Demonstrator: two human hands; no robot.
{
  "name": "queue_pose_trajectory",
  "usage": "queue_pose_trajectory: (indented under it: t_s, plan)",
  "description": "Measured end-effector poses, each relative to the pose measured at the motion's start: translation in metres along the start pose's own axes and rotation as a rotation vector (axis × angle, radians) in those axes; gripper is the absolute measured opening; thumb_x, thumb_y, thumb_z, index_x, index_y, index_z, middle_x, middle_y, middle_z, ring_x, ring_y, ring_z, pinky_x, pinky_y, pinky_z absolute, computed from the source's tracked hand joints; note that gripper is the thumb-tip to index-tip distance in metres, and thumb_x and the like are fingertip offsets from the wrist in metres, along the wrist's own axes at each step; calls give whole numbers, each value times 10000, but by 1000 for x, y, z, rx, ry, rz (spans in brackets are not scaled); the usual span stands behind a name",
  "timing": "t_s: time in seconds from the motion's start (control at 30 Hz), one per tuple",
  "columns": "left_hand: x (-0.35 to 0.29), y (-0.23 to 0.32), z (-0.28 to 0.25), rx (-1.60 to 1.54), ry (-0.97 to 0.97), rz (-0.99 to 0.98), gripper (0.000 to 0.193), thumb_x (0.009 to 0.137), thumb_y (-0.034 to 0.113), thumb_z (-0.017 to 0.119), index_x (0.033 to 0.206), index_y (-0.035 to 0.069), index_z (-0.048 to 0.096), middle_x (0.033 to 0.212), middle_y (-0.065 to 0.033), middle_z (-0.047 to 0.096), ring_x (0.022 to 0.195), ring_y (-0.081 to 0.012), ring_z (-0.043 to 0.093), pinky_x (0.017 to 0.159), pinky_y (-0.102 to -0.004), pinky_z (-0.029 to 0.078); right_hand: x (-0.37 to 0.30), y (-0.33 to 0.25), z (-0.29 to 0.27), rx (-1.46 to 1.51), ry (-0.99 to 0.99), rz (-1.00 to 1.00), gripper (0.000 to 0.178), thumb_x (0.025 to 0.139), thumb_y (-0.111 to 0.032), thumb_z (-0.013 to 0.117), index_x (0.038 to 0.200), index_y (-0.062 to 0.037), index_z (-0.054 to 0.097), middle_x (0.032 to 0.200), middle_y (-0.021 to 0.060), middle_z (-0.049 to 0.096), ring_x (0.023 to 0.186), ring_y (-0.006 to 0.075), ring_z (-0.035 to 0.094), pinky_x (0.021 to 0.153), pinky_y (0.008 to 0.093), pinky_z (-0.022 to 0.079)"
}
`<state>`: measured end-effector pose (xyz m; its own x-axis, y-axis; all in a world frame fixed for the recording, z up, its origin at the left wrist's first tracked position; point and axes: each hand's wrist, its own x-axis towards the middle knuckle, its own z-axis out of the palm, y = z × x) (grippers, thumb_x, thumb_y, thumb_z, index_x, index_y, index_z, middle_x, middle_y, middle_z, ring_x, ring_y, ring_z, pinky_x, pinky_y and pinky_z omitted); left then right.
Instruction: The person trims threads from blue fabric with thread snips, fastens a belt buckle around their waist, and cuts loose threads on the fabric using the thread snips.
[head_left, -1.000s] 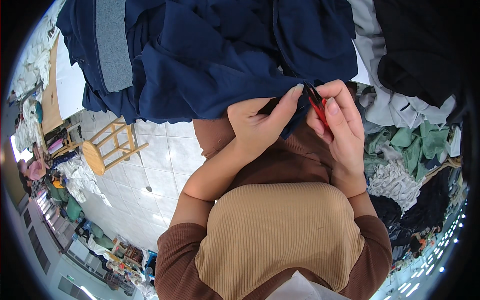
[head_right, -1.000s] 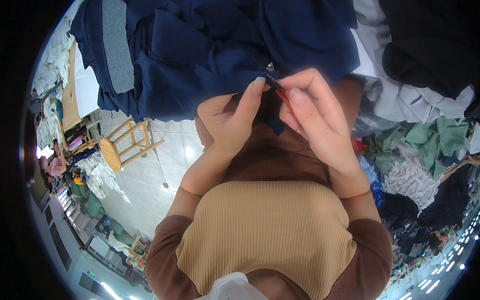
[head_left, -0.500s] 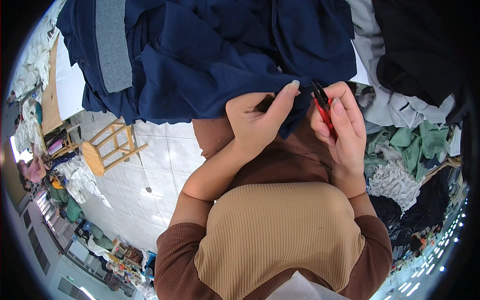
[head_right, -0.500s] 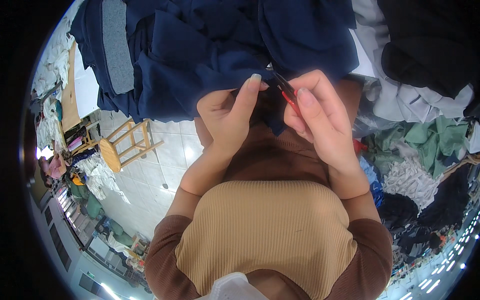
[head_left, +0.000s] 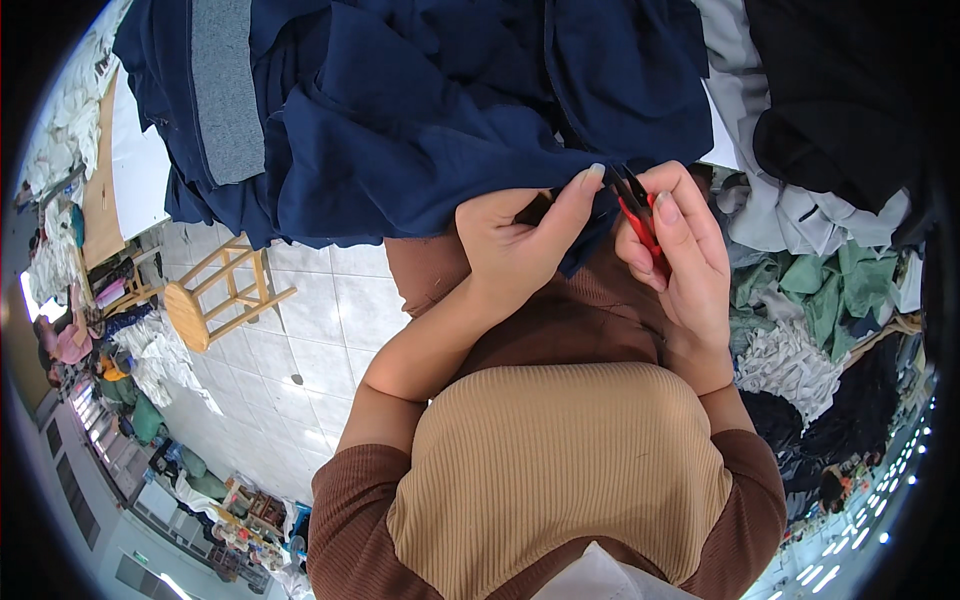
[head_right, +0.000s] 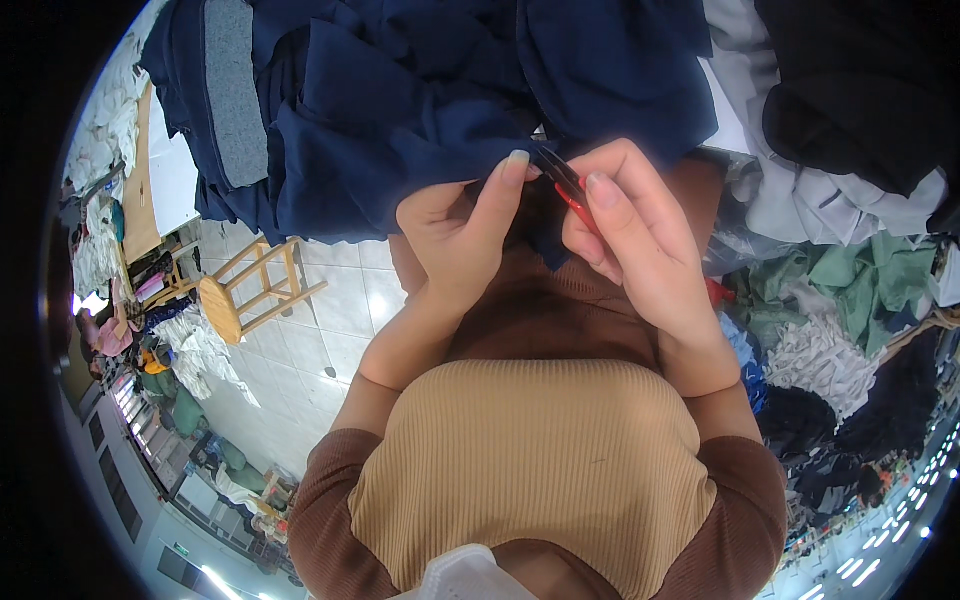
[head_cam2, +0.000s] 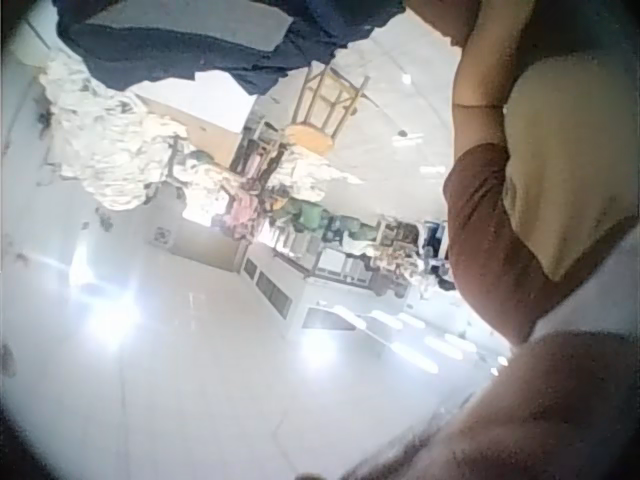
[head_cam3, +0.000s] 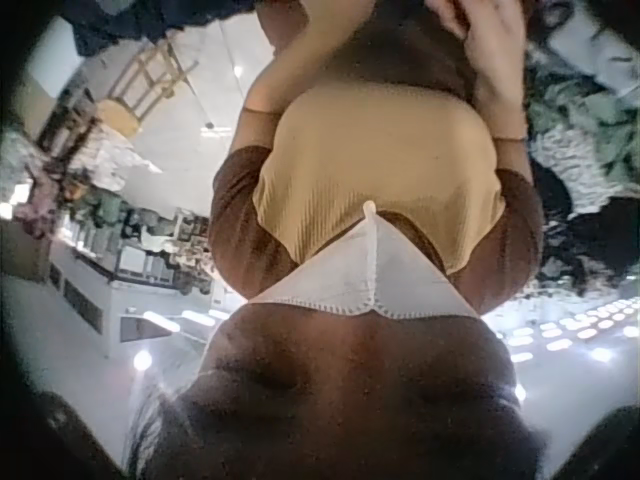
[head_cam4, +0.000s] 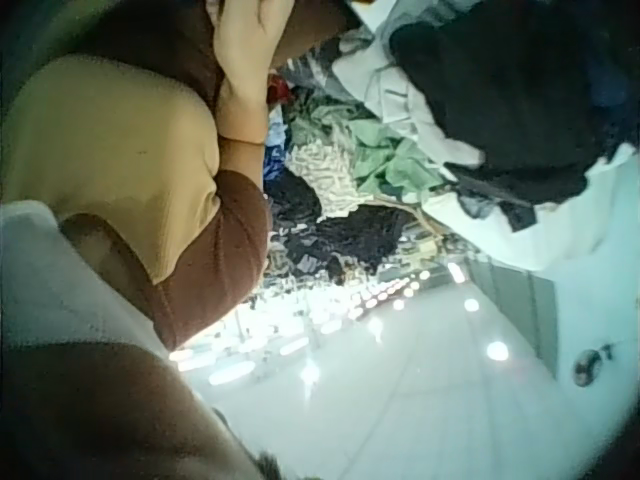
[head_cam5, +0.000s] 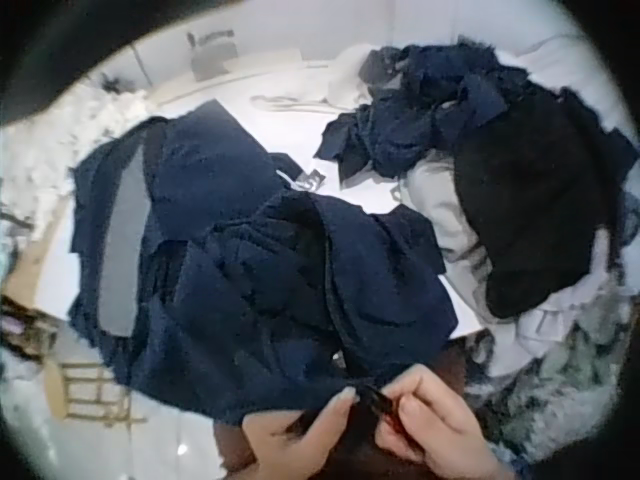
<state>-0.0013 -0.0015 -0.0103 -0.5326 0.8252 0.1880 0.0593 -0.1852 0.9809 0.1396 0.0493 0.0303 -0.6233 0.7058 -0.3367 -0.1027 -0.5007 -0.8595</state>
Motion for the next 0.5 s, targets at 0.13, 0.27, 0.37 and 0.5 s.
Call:
queue_pose_trajectory:
  t_s: [0.13,0.27,0.37,0.5]
  plan:
    - [-1,0,3,-15,4,3,145,776,-5,675,644,-26,620,550,41,544,505,-7,444,463,-171,314,2,3,0,10,2,-28,207,976,-222,387,1007,-38,477,629,-27,451,521,5,332,468,141,238]
    - [0,3,5,-25,14,8,118,779,-8,669,669,-34,633,563,35,558,519,-9,458,473,-172,331,4,9,-2,-4,-2,-54,187,968,-207,412,1018,-36,469,626,-29,444,520,9,331,466,147,230]
    - [-1,3,5,-22,29,2,109,780,-11,666,679,-36,634,571,34,564,527,-12,465,479,-172,338,5,12,-5,-25,-1,-122,177,958,-194,434,1032,-36,463,624,-28,439,516,12,326,460,155,223]
    - [-2,2,-2,1,-31,-51,66,780,-13,663,720,-39,653,611,23,598,547,-18,492,501,-169,365,4,12,-8,110,42,-137,203,962,-212,419,1054,-34,454,622,-14,433,505,21,315,447,163,220]
